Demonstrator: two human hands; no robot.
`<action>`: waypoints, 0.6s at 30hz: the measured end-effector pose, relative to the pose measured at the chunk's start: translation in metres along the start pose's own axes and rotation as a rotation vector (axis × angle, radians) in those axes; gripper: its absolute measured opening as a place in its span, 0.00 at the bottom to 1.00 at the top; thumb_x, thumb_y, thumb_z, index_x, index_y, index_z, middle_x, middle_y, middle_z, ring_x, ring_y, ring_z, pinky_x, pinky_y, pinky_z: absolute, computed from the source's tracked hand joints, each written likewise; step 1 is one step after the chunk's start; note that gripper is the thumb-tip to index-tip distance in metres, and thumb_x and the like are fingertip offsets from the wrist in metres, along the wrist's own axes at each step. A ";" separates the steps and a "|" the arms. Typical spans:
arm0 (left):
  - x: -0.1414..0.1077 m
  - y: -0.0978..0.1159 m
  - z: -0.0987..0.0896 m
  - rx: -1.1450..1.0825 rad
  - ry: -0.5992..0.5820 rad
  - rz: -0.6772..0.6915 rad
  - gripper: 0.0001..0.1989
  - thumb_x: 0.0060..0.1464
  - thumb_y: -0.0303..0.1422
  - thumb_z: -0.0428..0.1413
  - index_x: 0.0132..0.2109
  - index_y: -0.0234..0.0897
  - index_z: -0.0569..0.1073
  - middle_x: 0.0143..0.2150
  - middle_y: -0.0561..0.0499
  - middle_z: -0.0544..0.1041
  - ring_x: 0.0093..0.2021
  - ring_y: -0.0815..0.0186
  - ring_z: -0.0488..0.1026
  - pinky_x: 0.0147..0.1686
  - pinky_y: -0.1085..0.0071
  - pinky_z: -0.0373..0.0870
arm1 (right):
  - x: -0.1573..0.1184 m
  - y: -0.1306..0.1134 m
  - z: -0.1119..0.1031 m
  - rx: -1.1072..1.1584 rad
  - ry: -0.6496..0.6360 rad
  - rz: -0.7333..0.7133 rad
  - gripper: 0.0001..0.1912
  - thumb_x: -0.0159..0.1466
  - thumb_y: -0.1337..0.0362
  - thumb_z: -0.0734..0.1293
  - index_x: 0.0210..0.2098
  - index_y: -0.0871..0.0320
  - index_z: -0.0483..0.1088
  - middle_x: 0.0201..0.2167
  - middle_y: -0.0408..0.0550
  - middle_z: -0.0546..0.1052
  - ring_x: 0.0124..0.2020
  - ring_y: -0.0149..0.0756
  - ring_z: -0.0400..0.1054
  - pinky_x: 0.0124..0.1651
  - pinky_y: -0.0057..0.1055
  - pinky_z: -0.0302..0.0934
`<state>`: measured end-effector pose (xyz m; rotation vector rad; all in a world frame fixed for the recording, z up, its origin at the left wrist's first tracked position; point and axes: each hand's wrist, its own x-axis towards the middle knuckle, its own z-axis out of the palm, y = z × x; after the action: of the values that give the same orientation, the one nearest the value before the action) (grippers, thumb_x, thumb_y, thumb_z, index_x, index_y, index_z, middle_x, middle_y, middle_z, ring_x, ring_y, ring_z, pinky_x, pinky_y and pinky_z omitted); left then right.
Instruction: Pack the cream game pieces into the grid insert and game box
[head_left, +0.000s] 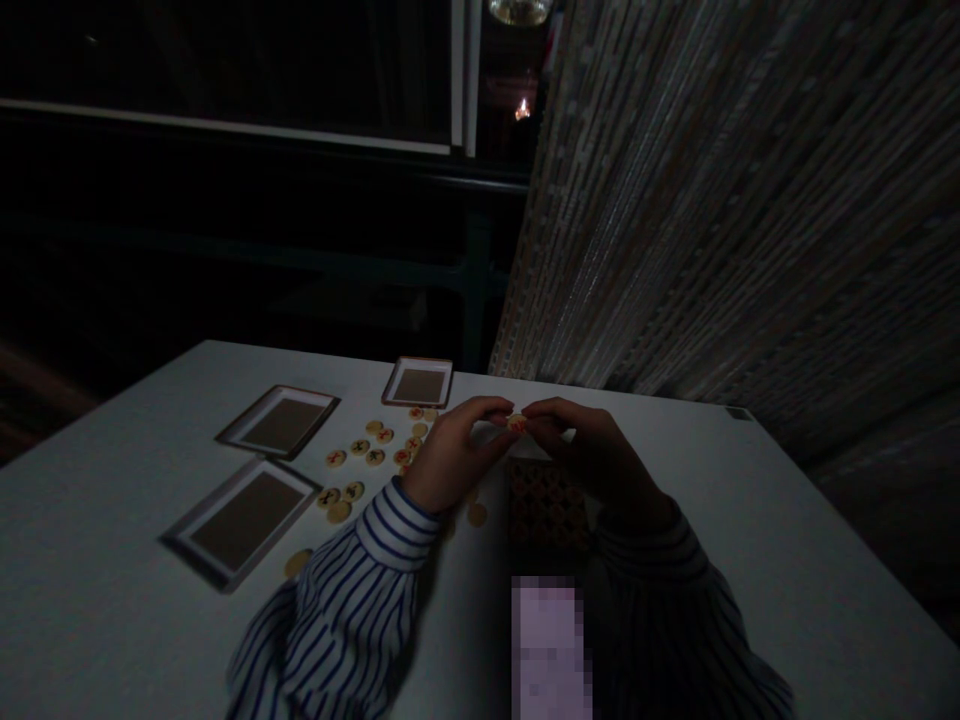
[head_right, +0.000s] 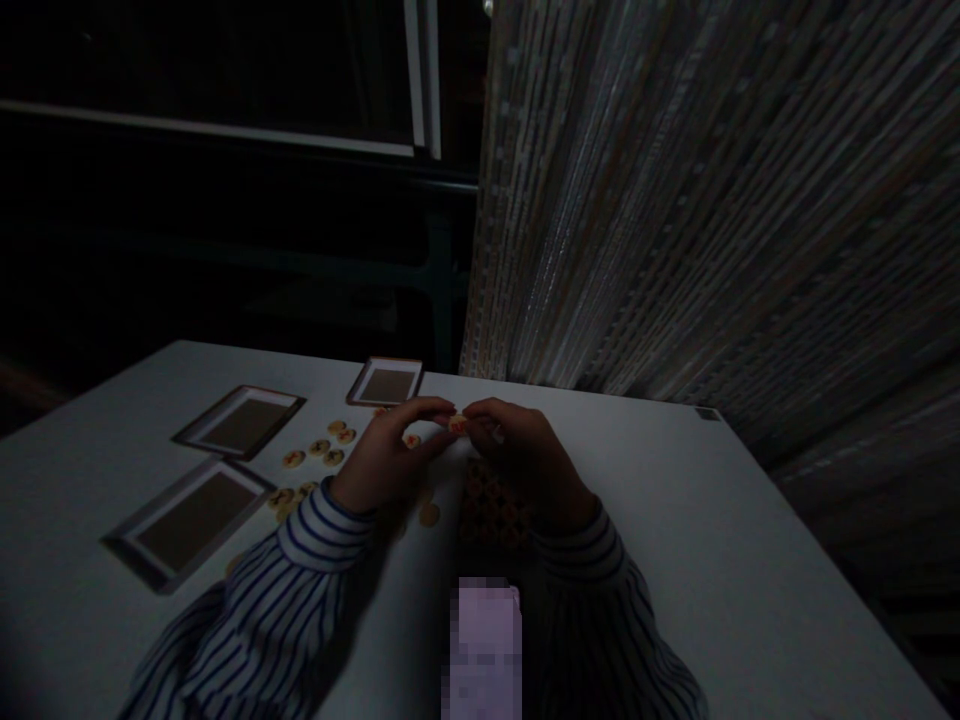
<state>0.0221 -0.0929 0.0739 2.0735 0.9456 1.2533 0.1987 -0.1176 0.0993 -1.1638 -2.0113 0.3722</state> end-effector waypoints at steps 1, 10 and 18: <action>0.001 -0.001 -0.001 -0.036 -0.005 -0.033 0.11 0.50 0.33 0.55 0.42 0.37 0.70 0.37 0.50 0.75 0.39 0.67 0.72 0.42 0.68 0.69 | 0.000 0.000 0.000 -0.005 -0.001 -0.002 0.09 0.60 0.63 0.61 0.38 0.58 0.70 0.33 0.45 0.76 0.31 0.28 0.69 0.35 0.26 0.61; 0.003 -0.002 0.000 -0.332 -0.023 -0.287 0.09 0.49 0.35 0.56 0.36 0.34 0.73 0.32 0.49 0.77 0.34 0.67 0.73 0.36 0.70 0.70 | 0.001 -0.002 -0.001 -0.021 -0.029 -0.005 0.09 0.60 0.65 0.61 0.38 0.58 0.71 0.34 0.45 0.76 0.34 0.29 0.69 0.37 0.27 0.61; 0.003 0.001 0.003 -0.414 -0.040 -0.347 0.10 0.46 0.36 0.57 0.34 0.34 0.73 0.32 0.49 0.77 0.33 0.67 0.73 0.35 0.70 0.69 | 0.000 0.000 0.000 -0.013 -0.039 -0.039 0.09 0.60 0.64 0.61 0.38 0.58 0.71 0.33 0.45 0.76 0.33 0.30 0.69 0.36 0.27 0.62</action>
<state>0.0261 -0.0913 0.0756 1.5345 0.8918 1.1075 0.1985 -0.1176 0.0993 -1.1315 -2.0701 0.3658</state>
